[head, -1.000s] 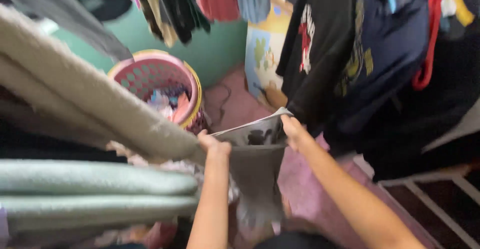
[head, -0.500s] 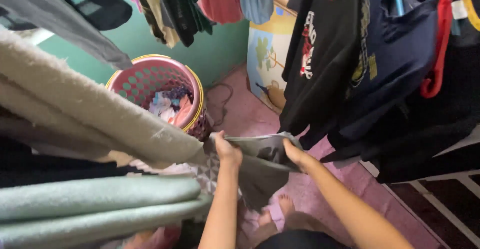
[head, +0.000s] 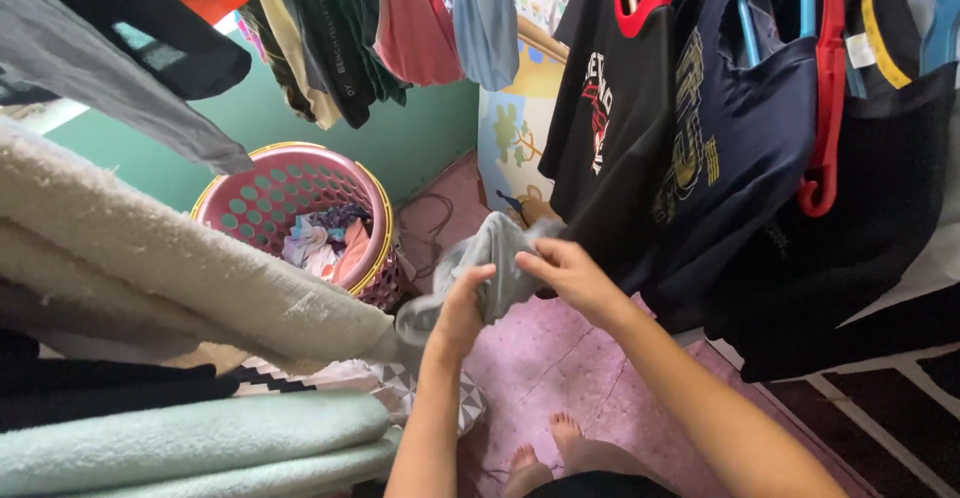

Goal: The person takes clothes from a pink laundry basket, unfolds them, and hangs them on hangers. They place the hangers on a clothes rack. The person handles shirts, pants, and underwear.

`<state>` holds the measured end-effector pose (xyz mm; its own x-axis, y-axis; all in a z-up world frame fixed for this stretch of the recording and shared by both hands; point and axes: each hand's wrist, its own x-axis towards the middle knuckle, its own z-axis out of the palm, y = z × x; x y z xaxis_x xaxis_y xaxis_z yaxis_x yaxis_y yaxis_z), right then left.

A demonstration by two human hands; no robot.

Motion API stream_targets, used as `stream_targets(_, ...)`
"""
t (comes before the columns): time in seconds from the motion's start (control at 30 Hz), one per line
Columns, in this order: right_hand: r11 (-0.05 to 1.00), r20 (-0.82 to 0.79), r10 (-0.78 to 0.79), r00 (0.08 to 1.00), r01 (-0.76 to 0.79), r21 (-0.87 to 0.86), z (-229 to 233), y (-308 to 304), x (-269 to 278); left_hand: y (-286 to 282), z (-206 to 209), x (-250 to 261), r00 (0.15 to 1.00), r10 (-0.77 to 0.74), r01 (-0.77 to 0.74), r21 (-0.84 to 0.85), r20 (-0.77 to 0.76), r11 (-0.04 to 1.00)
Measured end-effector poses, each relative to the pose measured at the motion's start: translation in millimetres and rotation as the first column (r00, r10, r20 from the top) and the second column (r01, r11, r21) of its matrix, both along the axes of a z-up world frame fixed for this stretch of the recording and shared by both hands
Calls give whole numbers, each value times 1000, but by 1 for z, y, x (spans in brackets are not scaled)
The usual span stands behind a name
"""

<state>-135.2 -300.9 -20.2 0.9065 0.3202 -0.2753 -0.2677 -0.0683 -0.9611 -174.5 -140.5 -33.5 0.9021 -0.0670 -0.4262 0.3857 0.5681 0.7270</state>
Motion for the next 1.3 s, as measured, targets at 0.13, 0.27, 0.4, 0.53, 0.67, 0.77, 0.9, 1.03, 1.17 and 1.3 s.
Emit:
stream_targets(0.13,987,430,-42,902,105,-125,57,4,0,8,49,-3,996,-56,39,224,72,974)
stream_targets(0.27,956,680,-209,703,292,-7,95,-16,8,44,35,-8,916,-305,117,554,260,824)
stream_targets(0.4,939,742,-288,606,330,96,123,-45,12,51,7,-13,731,-619,598,705,-286,381)
stream_targets(0.53,893,839,-215,499,449,-38,142,-78,1,64,-63,9,846,-474,434,830,-242,351)
stream_targets(0.67,887,794,-126,594,427,-178,141,-97,-23,66,-93,28,975,-79,190,966,-206,-173)
stream_targets(0.77,864,774,-100,625,441,-245,133,-112,-27,61,-82,45,985,-164,83,985,-57,153)
stream_targets(0.9,827,842,-14,540,480,-294,164,-115,-36,-4,-19,45,724,-489,-358,870,488,338)
stream_targets(1.03,524,989,106,99,840,-140,184,-145,-10,-73,52,35,610,-593,-234,835,526,499)
stream_targets(1.17,414,982,167,88,898,-151,183,-185,44,-107,69,33,500,-633,-237,797,591,556)
stream_targets(1.3,319,969,67,239,915,-248,174,-188,67,-120,88,28,449,-639,-288,778,624,558)
